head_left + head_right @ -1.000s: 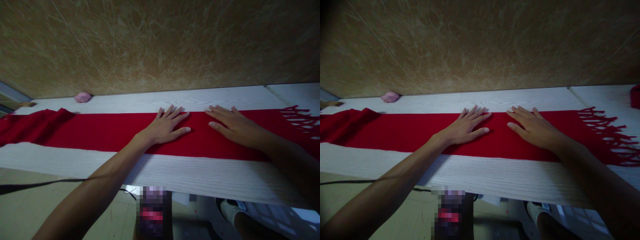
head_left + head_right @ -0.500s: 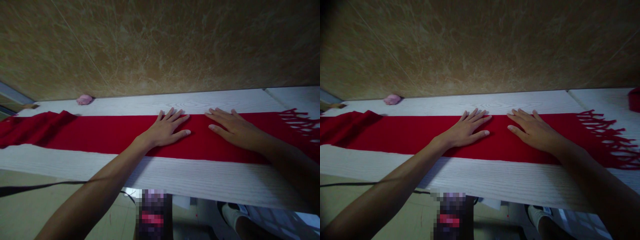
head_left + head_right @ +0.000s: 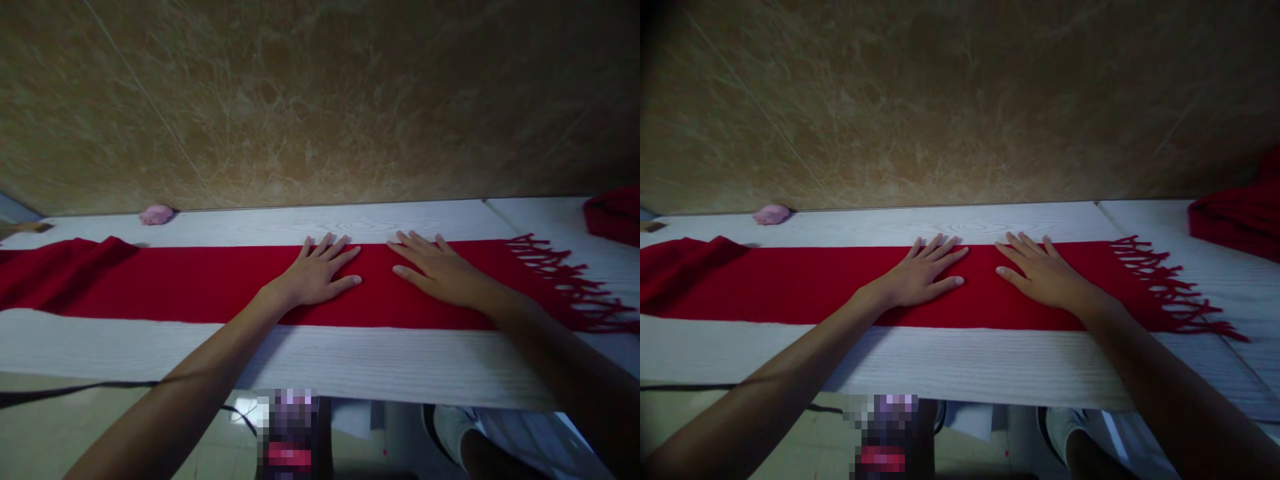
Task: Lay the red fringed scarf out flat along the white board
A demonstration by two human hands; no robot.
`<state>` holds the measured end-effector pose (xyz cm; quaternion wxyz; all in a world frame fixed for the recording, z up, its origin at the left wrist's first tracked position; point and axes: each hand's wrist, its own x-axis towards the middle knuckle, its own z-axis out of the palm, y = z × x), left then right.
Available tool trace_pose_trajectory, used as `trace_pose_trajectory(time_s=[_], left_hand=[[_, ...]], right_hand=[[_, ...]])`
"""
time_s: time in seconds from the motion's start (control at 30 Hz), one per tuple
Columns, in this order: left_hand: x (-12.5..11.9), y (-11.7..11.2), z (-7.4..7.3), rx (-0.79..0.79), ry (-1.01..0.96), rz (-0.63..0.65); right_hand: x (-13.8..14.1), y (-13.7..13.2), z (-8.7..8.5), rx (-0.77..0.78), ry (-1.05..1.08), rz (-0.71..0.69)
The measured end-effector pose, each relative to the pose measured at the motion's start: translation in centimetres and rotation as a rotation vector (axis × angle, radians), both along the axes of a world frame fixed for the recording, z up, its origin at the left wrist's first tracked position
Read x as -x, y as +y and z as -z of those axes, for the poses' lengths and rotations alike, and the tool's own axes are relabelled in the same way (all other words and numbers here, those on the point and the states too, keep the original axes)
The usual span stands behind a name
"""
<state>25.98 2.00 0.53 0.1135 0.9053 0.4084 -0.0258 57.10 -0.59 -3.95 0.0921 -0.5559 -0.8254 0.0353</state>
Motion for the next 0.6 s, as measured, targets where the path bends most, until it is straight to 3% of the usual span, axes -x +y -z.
trace_pose_trajectory(time_s=[0.23, 0.6], left_hand=[[0.0, 0.2, 0.3, -0.009, -0.003, -0.006], [0.2, 0.3, -0.5, -0.002, -0.003, -0.051]], right_hand=[[0.4, 0.1, -0.5, 0.046, -0.015, 0.02], [1.4, -0.5, -2.3, 0.131, 0.05, 0.056]])
